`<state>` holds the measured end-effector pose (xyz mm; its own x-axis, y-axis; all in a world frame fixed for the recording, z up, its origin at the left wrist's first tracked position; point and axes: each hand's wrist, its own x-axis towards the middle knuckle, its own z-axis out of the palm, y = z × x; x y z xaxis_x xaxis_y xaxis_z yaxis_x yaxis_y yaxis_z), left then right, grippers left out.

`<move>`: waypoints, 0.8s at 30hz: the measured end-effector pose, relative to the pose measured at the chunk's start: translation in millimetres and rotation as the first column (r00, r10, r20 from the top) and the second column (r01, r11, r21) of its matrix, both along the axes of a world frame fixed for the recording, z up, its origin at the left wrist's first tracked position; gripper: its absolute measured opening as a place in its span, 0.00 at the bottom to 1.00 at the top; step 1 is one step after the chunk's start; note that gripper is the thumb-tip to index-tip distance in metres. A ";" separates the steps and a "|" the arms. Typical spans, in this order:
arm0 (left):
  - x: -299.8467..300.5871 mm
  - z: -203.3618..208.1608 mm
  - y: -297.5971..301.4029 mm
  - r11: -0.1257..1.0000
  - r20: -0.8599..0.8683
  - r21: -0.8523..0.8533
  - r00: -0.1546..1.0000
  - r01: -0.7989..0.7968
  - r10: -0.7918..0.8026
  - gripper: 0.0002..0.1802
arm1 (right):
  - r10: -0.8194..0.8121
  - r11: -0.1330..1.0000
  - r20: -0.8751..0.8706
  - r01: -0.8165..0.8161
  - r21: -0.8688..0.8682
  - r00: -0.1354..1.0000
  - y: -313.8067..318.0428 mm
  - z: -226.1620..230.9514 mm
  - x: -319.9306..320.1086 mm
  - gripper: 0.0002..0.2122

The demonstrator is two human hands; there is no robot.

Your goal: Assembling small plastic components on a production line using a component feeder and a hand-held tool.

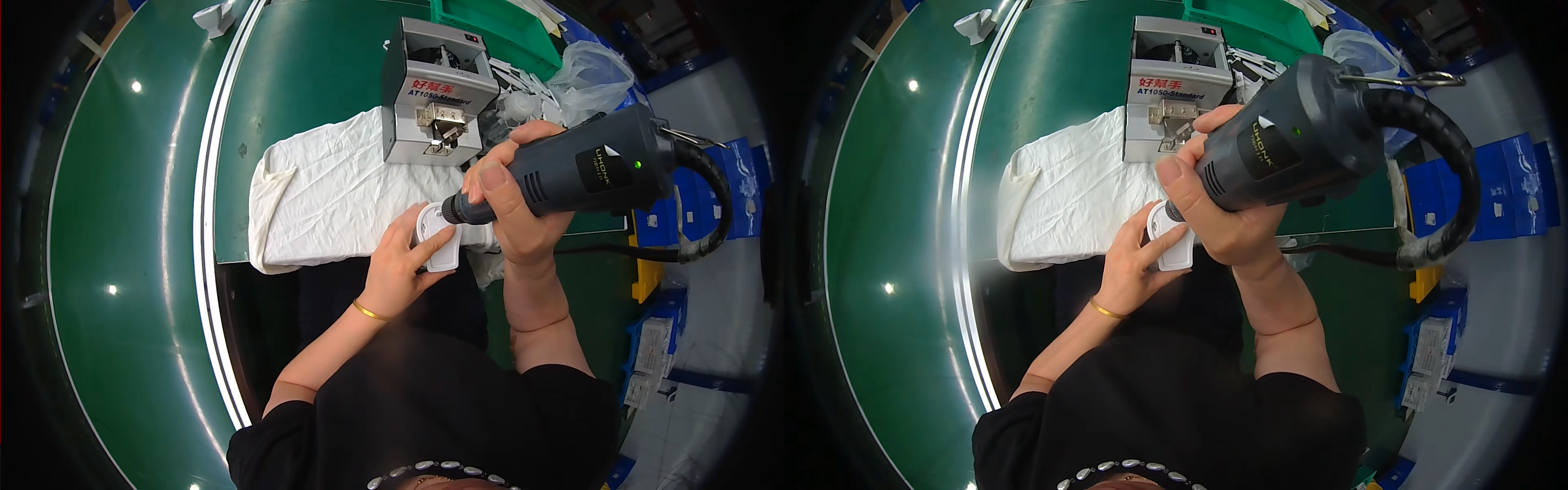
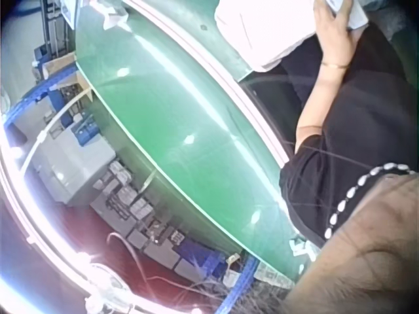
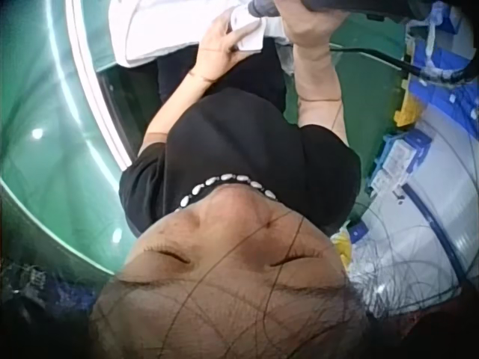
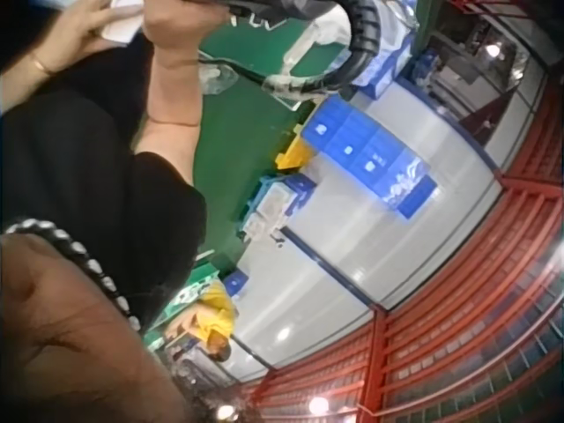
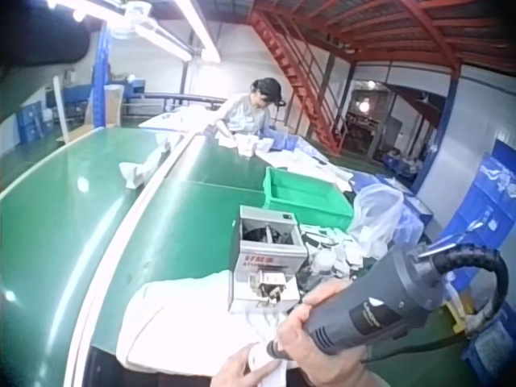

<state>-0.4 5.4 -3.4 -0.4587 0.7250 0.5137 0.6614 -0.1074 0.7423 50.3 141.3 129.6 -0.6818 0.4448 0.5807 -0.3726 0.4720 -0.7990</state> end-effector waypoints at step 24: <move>0.6 1.4 -2.6 1.000 -0.017 -0.020 1.000 0.006 -0.007 0.39 | 0.070 0.996 0.046 -0.067 -0.056 0.997 3.6 -6.4 -5.7 0.20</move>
<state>0.2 2.7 -2.0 -0.4453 0.7383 0.5066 0.6732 -0.0970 0.7331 44.6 144.9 123.2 -0.7381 0.4262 0.5230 -0.3632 0.4022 -0.8404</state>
